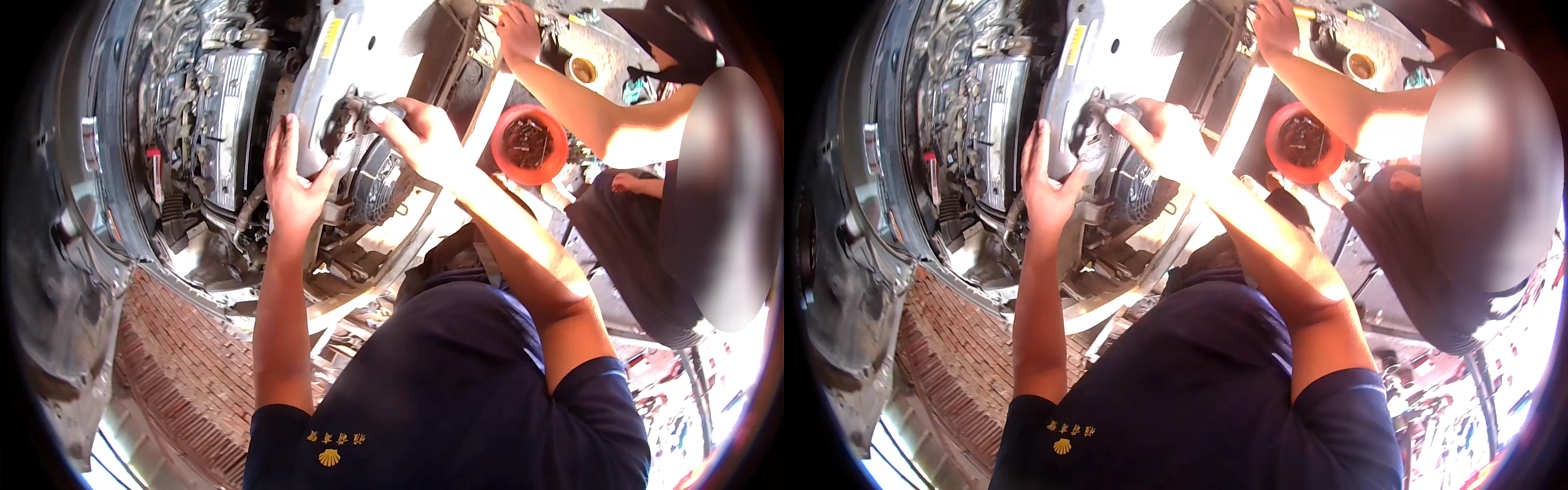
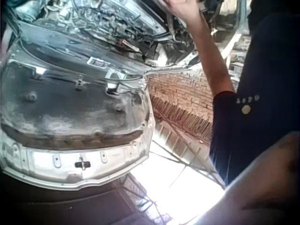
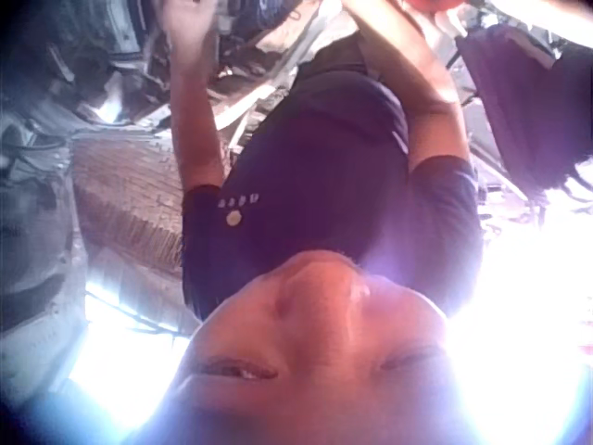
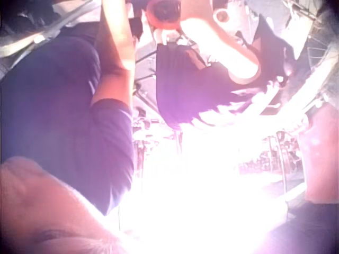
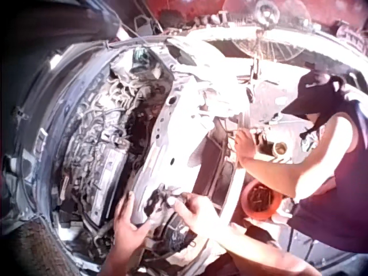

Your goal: The person repairs a car by removing a component from the front grill area, cleaning the component with a cloth, and handling a bowl of various metal fasteners.

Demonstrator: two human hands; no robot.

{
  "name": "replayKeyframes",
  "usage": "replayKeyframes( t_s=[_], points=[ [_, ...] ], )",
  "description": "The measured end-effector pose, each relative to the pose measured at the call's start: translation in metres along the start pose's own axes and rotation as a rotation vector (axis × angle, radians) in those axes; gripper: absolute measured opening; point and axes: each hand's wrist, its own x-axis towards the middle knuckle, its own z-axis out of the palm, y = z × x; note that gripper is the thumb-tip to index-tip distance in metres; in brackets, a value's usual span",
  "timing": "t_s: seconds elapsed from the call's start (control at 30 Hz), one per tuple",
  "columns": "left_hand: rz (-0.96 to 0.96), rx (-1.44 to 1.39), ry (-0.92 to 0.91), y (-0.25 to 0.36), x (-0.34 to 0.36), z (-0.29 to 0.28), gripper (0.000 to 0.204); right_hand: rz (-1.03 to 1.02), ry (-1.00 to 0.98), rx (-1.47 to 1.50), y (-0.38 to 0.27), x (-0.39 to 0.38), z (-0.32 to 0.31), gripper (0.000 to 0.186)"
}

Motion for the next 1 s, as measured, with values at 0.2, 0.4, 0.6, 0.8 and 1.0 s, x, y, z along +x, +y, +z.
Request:
replayKeyframes(
  t_s=[0.2,0.4,0.6,0.8,1.0],
  points=[
    [0.004,-0.048,-0.069,0.0,0.007,-0.002,0.087,0.053,0.103,-0.191,0.001,0.02,0.015,0.037],
    [0.014,-0.032,-0.081,-0.002,0.005,-0.003,0.085,0.15,0.207,-0.143,0.003,0.021,0.034,0.044],
    [0.097,0.009,-0.01,-0.012,0.002,0.004,0.087,0.128,0.128,0.006,-0.006,0.019,0.025,0.052],
    [0.097,-0.012,0.017,-0.014,0.0,0.008,0.086,-0.006,0.196,-0.057,-0.008,0.014,0.031,0.046],
    [0.124,0.039,0.026,-0.012,-0.001,0.008,0.087,0.019,0.224,-0.295,-0.014,0.015,0.028,0.045]
  ],
)
